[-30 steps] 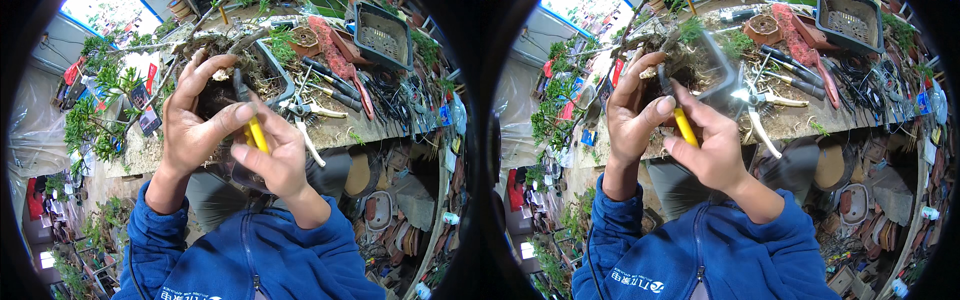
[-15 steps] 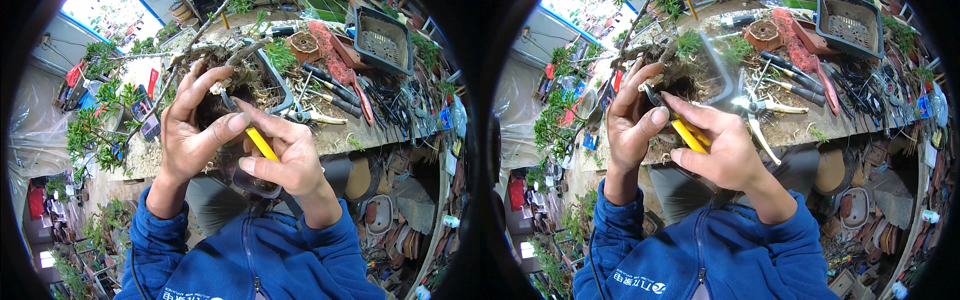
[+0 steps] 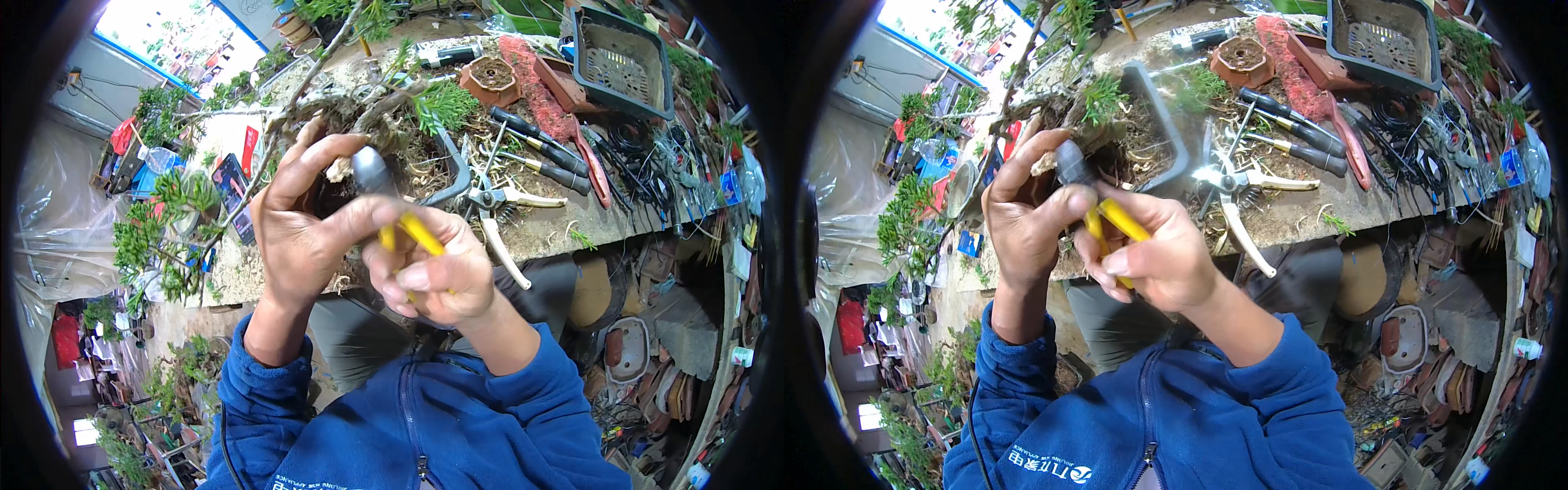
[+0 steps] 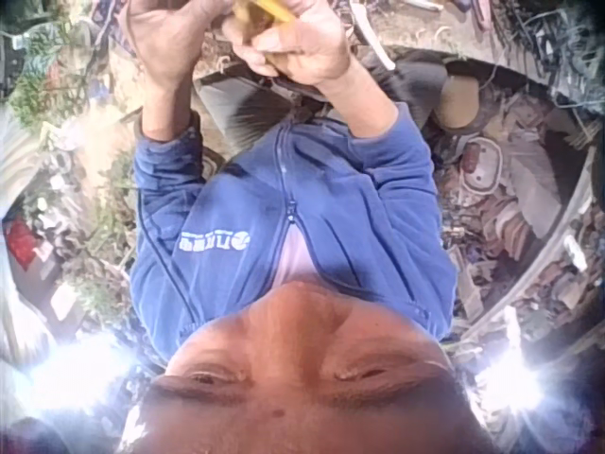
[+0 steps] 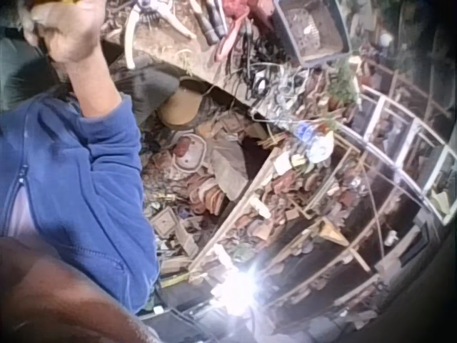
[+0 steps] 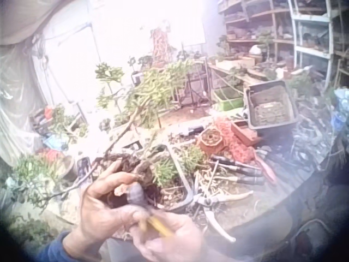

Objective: The person trims a small potted bonsai tree using yellow-handled pruning shears. They repeatedly cut small branches and twigs while holding the plant steady with the other hand. The work is performed at a cluttered workbench with other bonsai and tools visible.

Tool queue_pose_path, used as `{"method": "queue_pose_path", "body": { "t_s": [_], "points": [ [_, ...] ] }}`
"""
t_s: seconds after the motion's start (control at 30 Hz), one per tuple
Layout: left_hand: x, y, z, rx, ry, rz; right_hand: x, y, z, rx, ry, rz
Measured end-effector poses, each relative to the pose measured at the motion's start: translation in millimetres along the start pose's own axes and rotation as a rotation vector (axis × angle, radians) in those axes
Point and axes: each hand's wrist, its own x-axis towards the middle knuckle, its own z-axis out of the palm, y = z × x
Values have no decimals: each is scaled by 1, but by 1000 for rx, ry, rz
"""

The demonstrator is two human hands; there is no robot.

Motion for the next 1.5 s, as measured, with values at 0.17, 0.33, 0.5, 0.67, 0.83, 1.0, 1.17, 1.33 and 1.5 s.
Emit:
{"method": "queue_pose_path", "body": {
  "t_s": [0.17, 0.33, 0.5, 0.67, 0.83, 1.0, 1.17, 1.33, 1.5],
  "points": [
    [1, 0, -8, 43, -5, -30, -5, -11, 3, -13, 32, -179],
    [-4, -4, -19, -98, -109, 9, -12, -4, 32, -683, 274, -134],
    [-3, -4, -20, -133, -144, -22, -10, -12, 46, -1527, 223, -301],
    [-2, -2, -17, -122, -113, 0, -2, -23, 55, -1628, 219, -307],
    [-1, -1, -17, -12, -108, 26, -4, -29, 58, -1703, 215, -162],
    [1, -3, -16, 37, -101, 99, -5, -9, 29, -715, 247, -23],
    [3, -5, -16, 135, -84, 156, -7, 15, 7, -107, 180, 14],
    [0, -5, -10, 4, -38, 61, -8, 31, 8, -13, 177, -79],
    [3, -7, -5, 169, 6, 158, -4, 33, 17, 90, 177, -177]
  ]
}}
